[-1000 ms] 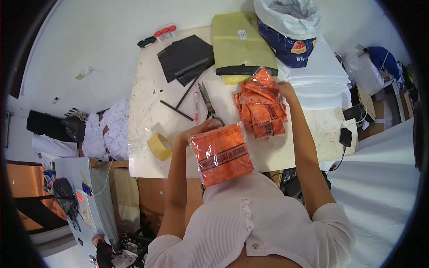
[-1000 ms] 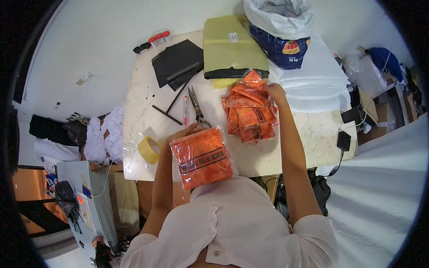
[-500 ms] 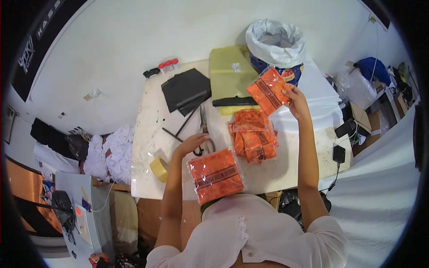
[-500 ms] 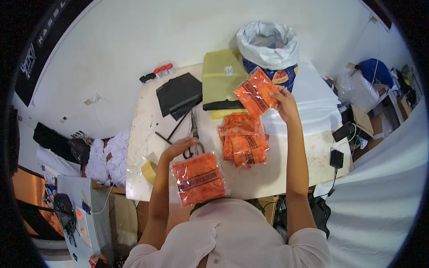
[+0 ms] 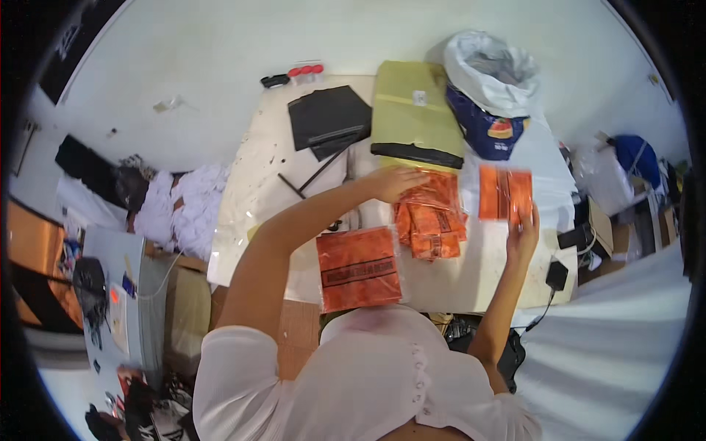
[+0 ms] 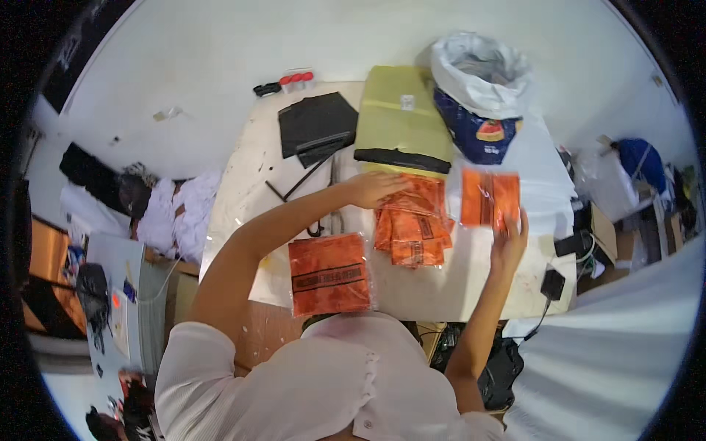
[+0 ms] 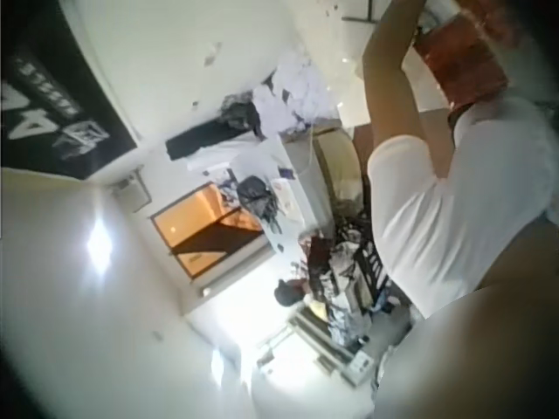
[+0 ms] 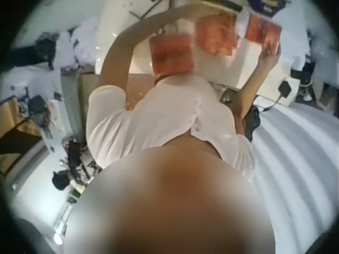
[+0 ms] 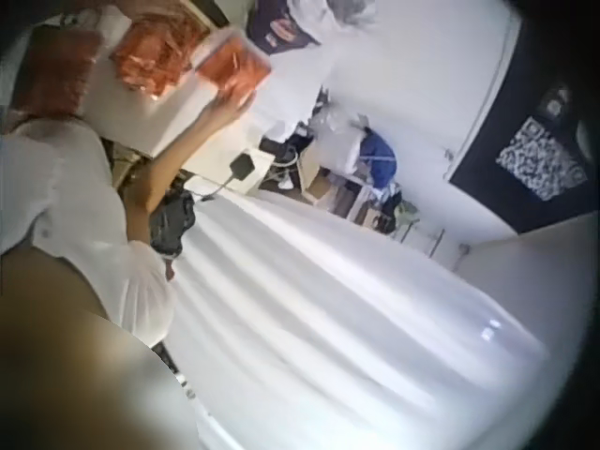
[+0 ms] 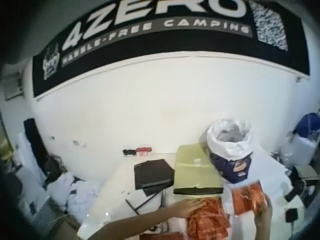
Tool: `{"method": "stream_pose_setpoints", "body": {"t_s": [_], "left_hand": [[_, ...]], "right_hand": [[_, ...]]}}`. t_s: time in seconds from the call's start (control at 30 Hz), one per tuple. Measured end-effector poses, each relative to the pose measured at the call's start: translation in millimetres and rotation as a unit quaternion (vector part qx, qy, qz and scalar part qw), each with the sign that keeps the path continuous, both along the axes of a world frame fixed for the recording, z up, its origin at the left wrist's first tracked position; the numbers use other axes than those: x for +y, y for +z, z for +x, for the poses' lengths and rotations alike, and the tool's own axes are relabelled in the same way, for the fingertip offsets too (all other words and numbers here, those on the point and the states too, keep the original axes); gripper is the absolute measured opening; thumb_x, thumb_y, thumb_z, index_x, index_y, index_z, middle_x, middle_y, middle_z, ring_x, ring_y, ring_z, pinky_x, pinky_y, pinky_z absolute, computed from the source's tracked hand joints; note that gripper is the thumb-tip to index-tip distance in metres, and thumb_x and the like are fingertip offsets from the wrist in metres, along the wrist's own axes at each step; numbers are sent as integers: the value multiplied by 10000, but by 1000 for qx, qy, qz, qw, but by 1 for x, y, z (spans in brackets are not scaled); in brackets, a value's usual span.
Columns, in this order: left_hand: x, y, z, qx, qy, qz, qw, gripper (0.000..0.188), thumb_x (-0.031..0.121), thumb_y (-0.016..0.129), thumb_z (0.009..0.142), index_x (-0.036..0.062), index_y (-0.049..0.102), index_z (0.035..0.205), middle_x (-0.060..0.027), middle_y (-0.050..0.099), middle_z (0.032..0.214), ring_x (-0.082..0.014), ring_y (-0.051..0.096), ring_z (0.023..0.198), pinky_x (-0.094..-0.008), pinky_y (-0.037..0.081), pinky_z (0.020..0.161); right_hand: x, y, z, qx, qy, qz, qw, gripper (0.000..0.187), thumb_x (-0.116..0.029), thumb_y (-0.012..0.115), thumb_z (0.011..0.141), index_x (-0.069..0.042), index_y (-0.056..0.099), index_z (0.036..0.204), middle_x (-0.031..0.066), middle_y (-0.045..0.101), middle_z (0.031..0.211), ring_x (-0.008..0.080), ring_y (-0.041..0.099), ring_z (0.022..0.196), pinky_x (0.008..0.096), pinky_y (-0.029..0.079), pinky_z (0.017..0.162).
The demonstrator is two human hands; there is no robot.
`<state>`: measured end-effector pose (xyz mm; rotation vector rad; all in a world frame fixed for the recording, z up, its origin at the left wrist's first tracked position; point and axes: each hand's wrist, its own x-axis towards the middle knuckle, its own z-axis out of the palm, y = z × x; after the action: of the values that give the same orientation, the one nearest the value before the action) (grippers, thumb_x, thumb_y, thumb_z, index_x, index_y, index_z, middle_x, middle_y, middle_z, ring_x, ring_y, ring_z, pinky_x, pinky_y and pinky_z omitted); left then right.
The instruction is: Organizing and stacking orange plastic packages on a workbench.
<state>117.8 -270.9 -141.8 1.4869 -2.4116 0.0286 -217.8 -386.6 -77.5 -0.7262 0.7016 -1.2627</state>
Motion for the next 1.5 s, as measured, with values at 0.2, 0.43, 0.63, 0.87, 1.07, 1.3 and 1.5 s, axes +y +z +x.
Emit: {"method": "stream_pose_setpoints", "body": {"t_s": [0.2,0.43,0.63,0.87,1.07,1.3,1.5], "left_hand": [[-10,-2,4,25,31,160,986,404,294,481,883,112,516,1243,-124,606,1134,-276,588,1014,-388,439,898],[20,85,-19,587,199,210,756,436,442,441,938,65,576,1109,-97,646,1036,-207,636,843,-354,494,754],[82,163,-48,889,135,145,414,418,375,484,925,28,555,1147,-100,626,1095,-216,620,962,-369,503,851],[177,188,-76,964,24,143,223,309,206,491,928,26,526,1176,-88,619,1121,-204,622,984,-387,505,886],[222,246,-72,650,181,187,714,329,145,630,841,46,533,1139,-90,641,925,-219,647,851,-365,520,724],[205,283,-88,307,197,210,907,452,217,672,814,66,503,1205,-119,659,826,-213,638,722,-303,490,660],[234,203,-112,772,203,-55,600,380,102,610,879,63,488,1236,-34,604,1051,-94,586,891,-221,487,709]], "right_hand": [[45,-88,-75,237,-99,100,961,570,-46,646,798,-78,404,1313,117,620,1057,173,616,847,242,466,629],[47,-104,-126,420,64,136,895,741,-279,763,734,-40,380,1321,81,642,863,179,614,722,296,460,501],[17,-89,-94,713,-63,-193,671,811,-392,742,730,21,373,1321,271,523,1163,419,496,1090,424,384,963],[10,-34,-17,525,111,-277,797,442,-236,619,878,21,510,1221,161,535,1239,250,493,1172,343,369,985],[64,94,73,153,268,-356,882,538,-425,526,900,-21,481,1252,124,533,1248,224,517,1152,367,407,959],[159,172,119,226,497,-447,709,572,-22,784,638,-12,538,1154,89,623,1027,130,592,905,279,483,761],[163,141,110,72,336,-255,904,243,59,590,822,8,537,1053,48,611,942,104,593,854,244,483,775]]}}
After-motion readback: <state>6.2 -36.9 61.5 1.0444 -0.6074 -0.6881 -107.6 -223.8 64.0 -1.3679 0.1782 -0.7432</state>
